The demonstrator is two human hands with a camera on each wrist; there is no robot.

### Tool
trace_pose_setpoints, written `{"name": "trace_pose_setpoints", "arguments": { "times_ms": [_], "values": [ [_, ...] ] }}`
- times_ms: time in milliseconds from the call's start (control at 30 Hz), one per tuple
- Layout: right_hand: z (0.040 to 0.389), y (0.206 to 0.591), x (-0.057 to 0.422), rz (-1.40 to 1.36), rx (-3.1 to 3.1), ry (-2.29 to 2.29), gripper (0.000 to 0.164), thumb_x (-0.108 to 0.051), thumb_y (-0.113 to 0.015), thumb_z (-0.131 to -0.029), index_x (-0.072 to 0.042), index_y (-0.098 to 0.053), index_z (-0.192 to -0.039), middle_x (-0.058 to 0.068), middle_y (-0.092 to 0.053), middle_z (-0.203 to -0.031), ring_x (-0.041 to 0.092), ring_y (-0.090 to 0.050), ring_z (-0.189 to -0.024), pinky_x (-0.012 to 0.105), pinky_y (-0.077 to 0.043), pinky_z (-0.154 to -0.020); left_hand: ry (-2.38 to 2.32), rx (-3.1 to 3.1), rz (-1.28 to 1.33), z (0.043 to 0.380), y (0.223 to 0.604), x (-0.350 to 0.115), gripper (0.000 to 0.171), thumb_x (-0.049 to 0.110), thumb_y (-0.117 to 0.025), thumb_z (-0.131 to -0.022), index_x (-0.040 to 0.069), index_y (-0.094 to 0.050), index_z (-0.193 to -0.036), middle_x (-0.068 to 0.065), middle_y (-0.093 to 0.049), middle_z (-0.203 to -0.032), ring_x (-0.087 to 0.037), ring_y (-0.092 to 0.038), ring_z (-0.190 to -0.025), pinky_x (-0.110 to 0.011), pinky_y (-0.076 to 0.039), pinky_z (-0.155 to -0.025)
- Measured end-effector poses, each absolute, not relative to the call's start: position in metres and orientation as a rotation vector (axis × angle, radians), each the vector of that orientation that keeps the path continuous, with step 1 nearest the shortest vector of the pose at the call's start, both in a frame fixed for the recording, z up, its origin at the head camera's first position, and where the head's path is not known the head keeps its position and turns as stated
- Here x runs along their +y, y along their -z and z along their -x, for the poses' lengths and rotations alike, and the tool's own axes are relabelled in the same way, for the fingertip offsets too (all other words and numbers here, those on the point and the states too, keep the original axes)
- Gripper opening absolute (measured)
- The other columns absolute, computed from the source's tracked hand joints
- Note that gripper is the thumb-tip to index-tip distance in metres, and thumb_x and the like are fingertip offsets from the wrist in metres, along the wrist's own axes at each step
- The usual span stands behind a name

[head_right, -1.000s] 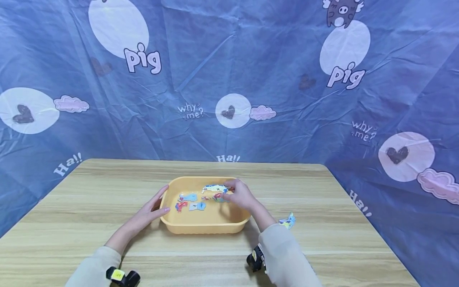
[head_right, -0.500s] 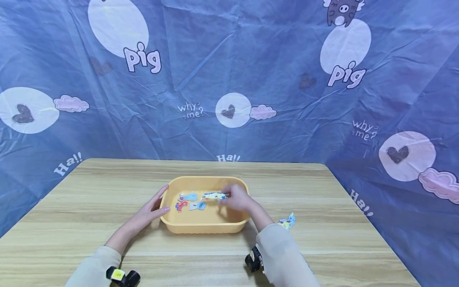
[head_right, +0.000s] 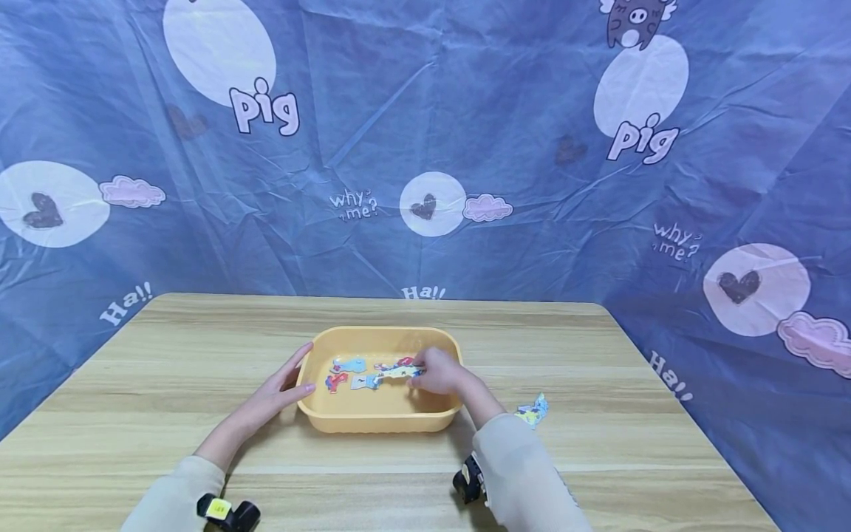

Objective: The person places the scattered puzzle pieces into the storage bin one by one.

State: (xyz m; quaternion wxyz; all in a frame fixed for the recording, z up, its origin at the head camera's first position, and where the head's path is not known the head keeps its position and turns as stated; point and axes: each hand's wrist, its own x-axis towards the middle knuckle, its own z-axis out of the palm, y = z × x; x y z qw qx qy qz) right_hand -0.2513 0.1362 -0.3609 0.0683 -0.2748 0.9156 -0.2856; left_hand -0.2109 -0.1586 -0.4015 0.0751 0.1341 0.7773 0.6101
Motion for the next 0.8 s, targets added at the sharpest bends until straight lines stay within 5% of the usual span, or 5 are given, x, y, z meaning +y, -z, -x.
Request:
{"name": "trace_pose_setpoints", "arguments": {
  "times_ms": [300, 800],
  "values": [
    [0.249, 0.36, 0.134, 0.816, 2.799, 0.742, 0.019, -0.008, -0.066, -0.07, -0.008, -0.05, -0.062, -0.005, -0.041, -0.055, 0.008, -0.037, -0.052, 0.023, -0.033, -0.05, -1.81, 2.345, -0.397, 0.197, 0.376, -0.152, 0.07, 0.016, -0.056, -0.083, 0.012, -0.015, -0.139, -0.027, -0.029, -0.131, -0.037, -0.028, -0.119, -0.048, -0.012, -0.098],
    [0.247, 0.355, 0.13, 0.719, 2.852, 0.612, 0.016, -0.008, -0.069, -0.068, -0.005, -0.053, -0.065, -0.003, -0.043, -0.058, 0.012, -0.039, -0.056, 0.026, -0.034, -0.055, -1.812, 2.342, -0.419, 0.2, 0.379, -0.153, 0.071, 0.015, -0.056, -0.082, 0.011, -0.014, -0.139, -0.028, -0.037, -0.125, -0.036, -0.035, -0.114, -0.047, -0.019, -0.096]
  ]
}}
